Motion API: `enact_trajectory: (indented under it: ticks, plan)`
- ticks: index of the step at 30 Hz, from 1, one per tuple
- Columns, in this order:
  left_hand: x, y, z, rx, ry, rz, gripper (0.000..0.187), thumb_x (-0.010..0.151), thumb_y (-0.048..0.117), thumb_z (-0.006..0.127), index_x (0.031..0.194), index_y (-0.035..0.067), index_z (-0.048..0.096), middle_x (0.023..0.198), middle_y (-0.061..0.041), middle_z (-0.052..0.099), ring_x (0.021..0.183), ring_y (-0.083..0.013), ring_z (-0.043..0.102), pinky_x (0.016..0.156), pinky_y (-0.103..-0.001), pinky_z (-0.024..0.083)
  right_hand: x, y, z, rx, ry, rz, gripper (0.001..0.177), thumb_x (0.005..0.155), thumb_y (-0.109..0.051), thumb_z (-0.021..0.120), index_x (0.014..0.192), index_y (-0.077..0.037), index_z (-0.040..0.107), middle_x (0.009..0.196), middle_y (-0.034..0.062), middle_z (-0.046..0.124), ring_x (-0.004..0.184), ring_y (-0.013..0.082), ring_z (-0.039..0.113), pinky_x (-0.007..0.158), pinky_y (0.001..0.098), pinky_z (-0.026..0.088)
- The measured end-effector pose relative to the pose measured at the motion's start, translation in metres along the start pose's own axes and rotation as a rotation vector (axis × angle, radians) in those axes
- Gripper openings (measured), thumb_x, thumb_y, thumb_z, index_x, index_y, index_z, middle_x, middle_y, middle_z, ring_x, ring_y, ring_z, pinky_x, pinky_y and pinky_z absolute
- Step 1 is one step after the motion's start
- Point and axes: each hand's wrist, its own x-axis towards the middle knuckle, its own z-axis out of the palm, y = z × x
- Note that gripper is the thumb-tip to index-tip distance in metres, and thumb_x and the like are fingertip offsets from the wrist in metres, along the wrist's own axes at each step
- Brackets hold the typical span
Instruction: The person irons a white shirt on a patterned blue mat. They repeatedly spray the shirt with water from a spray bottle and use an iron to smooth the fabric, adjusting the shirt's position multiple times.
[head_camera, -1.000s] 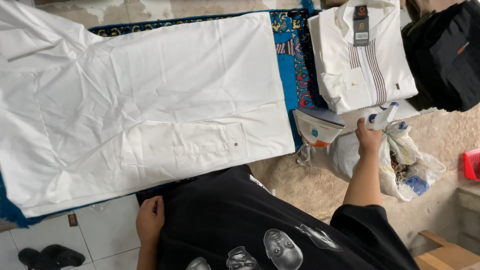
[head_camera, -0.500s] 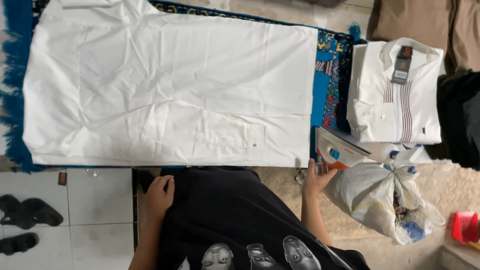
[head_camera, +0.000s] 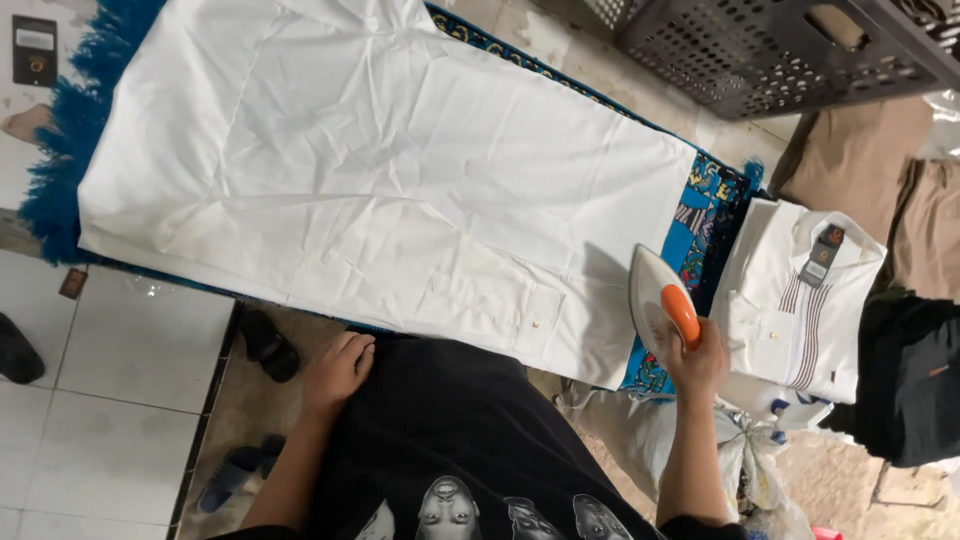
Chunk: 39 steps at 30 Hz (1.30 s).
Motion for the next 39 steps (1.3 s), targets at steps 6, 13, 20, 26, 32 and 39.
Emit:
enact_trajectory:
  ticks: [6,13,20,26,32,39]
  plan:
    - [0.016,0.004,0.018,0.097,0.045,0.101,0.02,0.1,0.035,0.063,0.109,0.02,0.073,0.103,0.001,0.069,0.097,-0.0215,0.07,0.084,-0.037,0.055,0.119,-0.105,0.074,-0.058,-0.055,-0.608,0.031,0.074,-0.047,0.082,0.091,-0.028,0.064,0.069,-0.0065,0.061,0.064,0.0201,0.069,0.065,0.033,0.057]
    - [0.005,0.027,-0.005,0.063,0.123,-0.023,0.021,0.102,0.032,0.061,0.113,0.019,0.073,0.106,-0.001,0.07,0.099,-0.0235,0.071,0.088,-0.039,0.056,0.161,-0.144,0.108,-0.201,-0.002,-0.726,0.026,0.073,-0.032,0.077,0.091,-0.026,0.059,0.074,-0.0061,0.059,0.062,0.0202,0.07,0.06,0.0336,0.058]
    - [-0.029,0.031,0.001,0.107,0.059,-0.065,0.014,0.095,0.026,0.069,0.107,0.02,0.074,0.096,0.002,0.069,0.092,-0.0188,0.072,0.082,-0.033,0.058,0.284,-0.112,0.139,-0.324,-0.098,-0.287,0.029,0.086,-0.039,0.08,0.101,-0.02,0.063,0.079,0.0064,0.069,0.071,0.0338,0.074,0.065,0.0465,0.06]
    - [-0.032,0.043,-0.011,0.072,0.005,-0.082,0.013,0.096,0.023,0.069,0.106,0.018,0.075,0.092,0.001,0.07,0.088,-0.0199,0.073,0.078,-0.033,0.058,0.258,-0.12,0.095,-0.21,-0.27,-0.297,0.042,0.083,-0.06,0.08,0.098,-0.021,0.074,0.073,0.0091,0.071,0.073,0.0393,0.074,0.067,0.0472,0.06]
    - [-0.039,0.044,-0.008,-0.051,0.014,-0.088,0.016,0.096,0.016,0.069,0.11,0.01,0.075,0.097,-0.004,0.072,0.086,-0.024,0.071,0.074,-0.038,0.056,0.15,-0.074,0.057,-0.171,-0.362,-0.724,0.03,0.071,-0.034,0.073,0.1,-0.029,0.079,0.064,-0.0022,0.066,0.06,0.0206,0.065,0.057,0.0327,0.051]
    - [-0.057,0.042,0.001,-0.142,0.107,-0.105,0.018,0.094,0.012,0.07,0.108,0.003,0.075,0.097,-0.009,0.073,0.081,-0.0243,0.07,0.067,-0.038,0.056,0.173,-0.066,0.091,-0.115,-0.025,-0.712,0.015,0.074,-0.009,0.065,0.073,-0.022,0.059,0.058,-0.0039,0.054,0.047,0.0159,0.051,0.039,0.0317,0.03]
